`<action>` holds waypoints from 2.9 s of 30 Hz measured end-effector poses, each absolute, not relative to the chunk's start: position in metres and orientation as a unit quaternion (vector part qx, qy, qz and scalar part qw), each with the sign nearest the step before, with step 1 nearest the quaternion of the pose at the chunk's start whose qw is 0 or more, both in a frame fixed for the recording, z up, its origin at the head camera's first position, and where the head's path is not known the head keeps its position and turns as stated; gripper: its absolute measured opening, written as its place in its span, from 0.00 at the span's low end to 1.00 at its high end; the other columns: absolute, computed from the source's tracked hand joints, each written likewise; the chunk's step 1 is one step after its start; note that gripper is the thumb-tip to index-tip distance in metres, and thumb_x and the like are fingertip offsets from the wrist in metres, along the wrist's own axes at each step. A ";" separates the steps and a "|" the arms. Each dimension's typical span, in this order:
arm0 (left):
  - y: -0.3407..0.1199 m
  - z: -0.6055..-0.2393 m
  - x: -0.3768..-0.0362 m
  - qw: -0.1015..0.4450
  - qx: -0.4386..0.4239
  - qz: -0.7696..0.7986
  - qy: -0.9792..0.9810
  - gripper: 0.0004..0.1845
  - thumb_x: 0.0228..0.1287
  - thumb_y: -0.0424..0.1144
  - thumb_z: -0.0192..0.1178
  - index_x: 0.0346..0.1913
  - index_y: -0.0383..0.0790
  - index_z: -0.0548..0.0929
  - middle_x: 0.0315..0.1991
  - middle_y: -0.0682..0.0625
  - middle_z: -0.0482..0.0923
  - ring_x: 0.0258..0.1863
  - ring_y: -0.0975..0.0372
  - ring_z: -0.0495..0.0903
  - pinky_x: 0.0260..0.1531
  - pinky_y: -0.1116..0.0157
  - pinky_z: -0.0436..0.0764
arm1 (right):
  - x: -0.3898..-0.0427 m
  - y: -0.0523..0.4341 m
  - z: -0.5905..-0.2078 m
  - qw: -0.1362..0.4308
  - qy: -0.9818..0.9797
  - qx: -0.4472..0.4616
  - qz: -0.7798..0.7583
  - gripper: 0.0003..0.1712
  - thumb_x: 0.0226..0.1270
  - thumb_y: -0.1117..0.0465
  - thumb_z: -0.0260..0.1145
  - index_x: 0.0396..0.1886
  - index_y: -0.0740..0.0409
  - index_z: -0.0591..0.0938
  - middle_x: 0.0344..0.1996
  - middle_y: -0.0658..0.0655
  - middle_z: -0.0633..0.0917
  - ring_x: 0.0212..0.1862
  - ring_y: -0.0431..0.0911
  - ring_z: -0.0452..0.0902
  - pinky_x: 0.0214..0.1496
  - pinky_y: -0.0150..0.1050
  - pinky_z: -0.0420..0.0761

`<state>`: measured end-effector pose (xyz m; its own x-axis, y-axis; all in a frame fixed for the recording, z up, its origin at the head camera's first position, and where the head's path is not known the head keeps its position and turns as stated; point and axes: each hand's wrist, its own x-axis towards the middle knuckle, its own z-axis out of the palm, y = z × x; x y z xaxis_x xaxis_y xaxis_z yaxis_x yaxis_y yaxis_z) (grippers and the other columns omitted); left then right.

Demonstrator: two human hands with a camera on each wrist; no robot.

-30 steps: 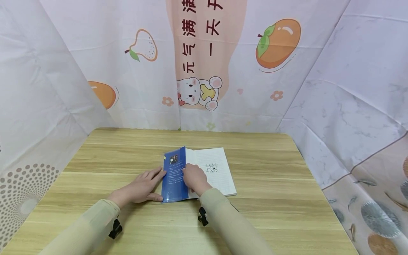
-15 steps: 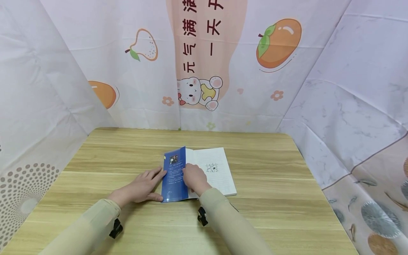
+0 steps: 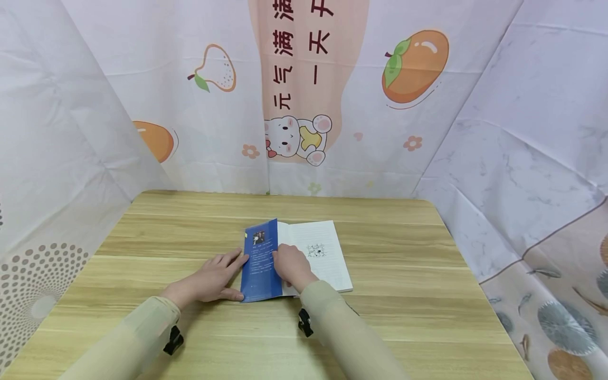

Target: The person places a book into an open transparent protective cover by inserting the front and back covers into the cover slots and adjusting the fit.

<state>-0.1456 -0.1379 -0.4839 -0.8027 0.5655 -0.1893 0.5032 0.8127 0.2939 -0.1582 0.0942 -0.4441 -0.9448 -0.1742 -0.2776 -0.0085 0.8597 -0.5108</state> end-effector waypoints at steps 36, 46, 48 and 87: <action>-0.134 -0.466 -0.142 0.173 0.270 0.110 0.941 0.53 0.64 0.66 0.63 0.81 0.40 0.55 0.81 0.35 0.47 0.76 0.40 0.55 0.71 0.39 0.61 | -0.152 0.161 -0.445 0.222 0.900 -0.329 -0.180 0.55 0.62 0.45 0.76 0.83 0.49 0.57 0.84 0.57 0.42 0.82 0.62 0.40 0.79 0.64 0.47; -0.134 -0.469 -0.143 0.181 0.266 0.118 0.940 0.54 0.63 0.67 0.63 0.82 0.40 0.54 0.82 0.36 0.46 0.77 0.40 0.53 0.72 0.39 0.59 | -0.150 0.170 -0.452 0.233 0.895 -0.330 -0.189 0.57 0.63 0.43 0.75 0.84 0.46 0.53 0.84 0.53 0.41 0.83 0.59 0.37 0.81 0.61 0.42; -0.135 -0.471 -0.143 0.180 0.268 0.122 0.938 0.55 0.63 0.67 0.63 0.82 0.40 0.52 0.82 0.36 0.44 0.77 0.39 0.52 0.72 0.39 0.58 | -0.150 0.170 -0.452 0.233 0.895 -0.328 -0.191 0.57 0.63 0.42 0.75 0.84 0.45 0.53 0.84 0.52 0.41 0.83 0.59 0.37 0.81 0.60 0.41; -0.132 -0.469 -0.143 0.176 0.272 0.108 0.940 0.54 0.64 0.68 0.61 0.82 0.39 0.54 0.82 0.35 0.46 0.76 0.40 0.54 0.72 0.39 0.59 | -0.144 0.156 -0.450 0.224 0.907 -0.316 -0.165 0.55 0.64 0.44 0.74 0.83 0.47 0.55 0.84 0.53 0.43 0.83 0.59 0.38 0.81 0.61 0.43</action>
<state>-0.1430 -0.1324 -0.4693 -0.7893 0.5502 -0.2727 0.4739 0.8282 0.2992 -0.1443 0.1558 -0.4501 -0.7002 -0.6474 -0.3011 -0.4997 0.7456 -0.4409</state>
